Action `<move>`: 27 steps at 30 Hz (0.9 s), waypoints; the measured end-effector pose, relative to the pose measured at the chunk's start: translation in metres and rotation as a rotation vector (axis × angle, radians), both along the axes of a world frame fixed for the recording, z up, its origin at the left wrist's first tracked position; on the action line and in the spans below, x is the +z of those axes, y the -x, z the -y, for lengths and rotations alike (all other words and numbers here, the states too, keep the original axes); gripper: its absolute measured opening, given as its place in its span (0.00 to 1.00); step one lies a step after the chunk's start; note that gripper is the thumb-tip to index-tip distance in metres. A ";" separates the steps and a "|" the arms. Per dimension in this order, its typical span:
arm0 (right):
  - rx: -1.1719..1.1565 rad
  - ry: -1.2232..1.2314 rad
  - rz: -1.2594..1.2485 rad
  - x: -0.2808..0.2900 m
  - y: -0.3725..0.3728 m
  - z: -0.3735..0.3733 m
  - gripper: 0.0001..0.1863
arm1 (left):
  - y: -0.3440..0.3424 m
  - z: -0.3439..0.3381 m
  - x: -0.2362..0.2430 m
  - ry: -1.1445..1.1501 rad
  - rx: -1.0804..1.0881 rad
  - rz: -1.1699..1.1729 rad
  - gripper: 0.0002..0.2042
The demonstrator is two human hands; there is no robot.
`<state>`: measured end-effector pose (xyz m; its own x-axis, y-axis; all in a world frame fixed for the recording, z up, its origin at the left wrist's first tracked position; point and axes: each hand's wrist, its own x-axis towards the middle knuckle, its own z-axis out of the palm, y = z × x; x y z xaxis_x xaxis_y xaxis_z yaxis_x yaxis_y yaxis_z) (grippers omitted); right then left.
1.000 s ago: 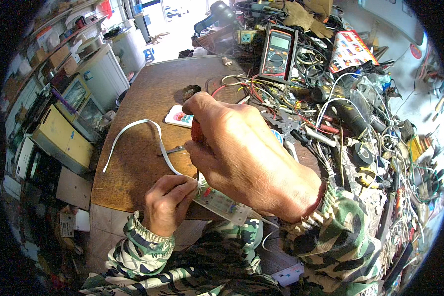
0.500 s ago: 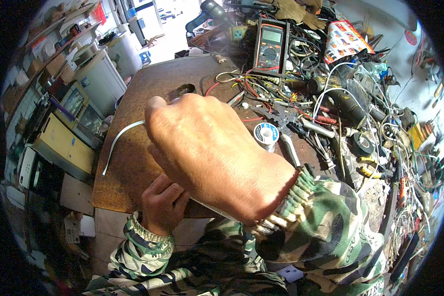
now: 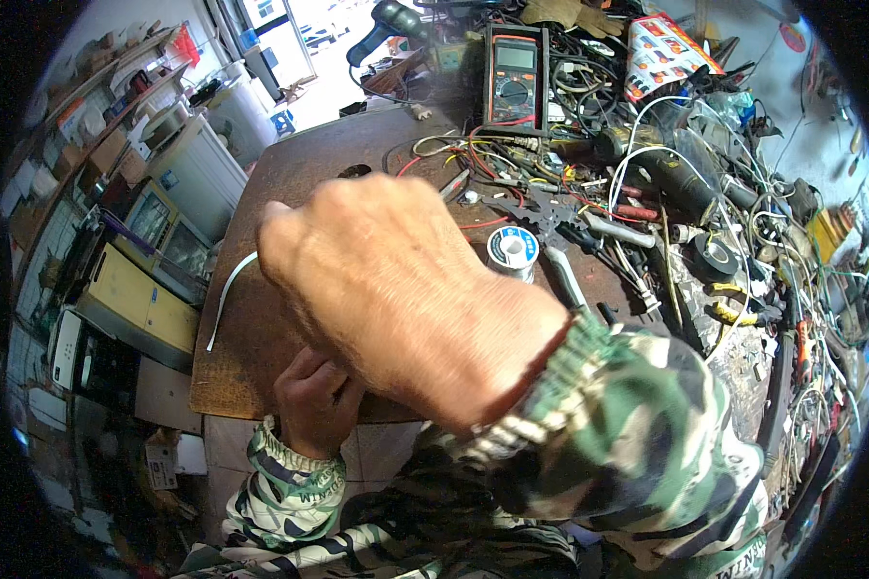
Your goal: The person repairs a small white electronic device by opening its case, using a screwdriver to adjust internal components, and then closing the case. The person handles the device and tools on a cluttered workbench.
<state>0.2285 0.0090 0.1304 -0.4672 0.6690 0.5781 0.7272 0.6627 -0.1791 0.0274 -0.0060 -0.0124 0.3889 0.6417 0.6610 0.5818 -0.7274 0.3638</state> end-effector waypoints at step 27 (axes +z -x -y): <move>-0.228 -0.220 -0.244 -0.075 0.085 -0.052 0.20 | -0.008 -0.009 0.005 0.018 0.009 -0.084 0.05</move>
<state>0.1433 0.0606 0.0549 -0.1522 0.5874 0.7949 0.8137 0.5309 -0.2365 0.0353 0.0030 -0.0078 0.4371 0.6571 0.6141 0.6174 -0.7157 0.3264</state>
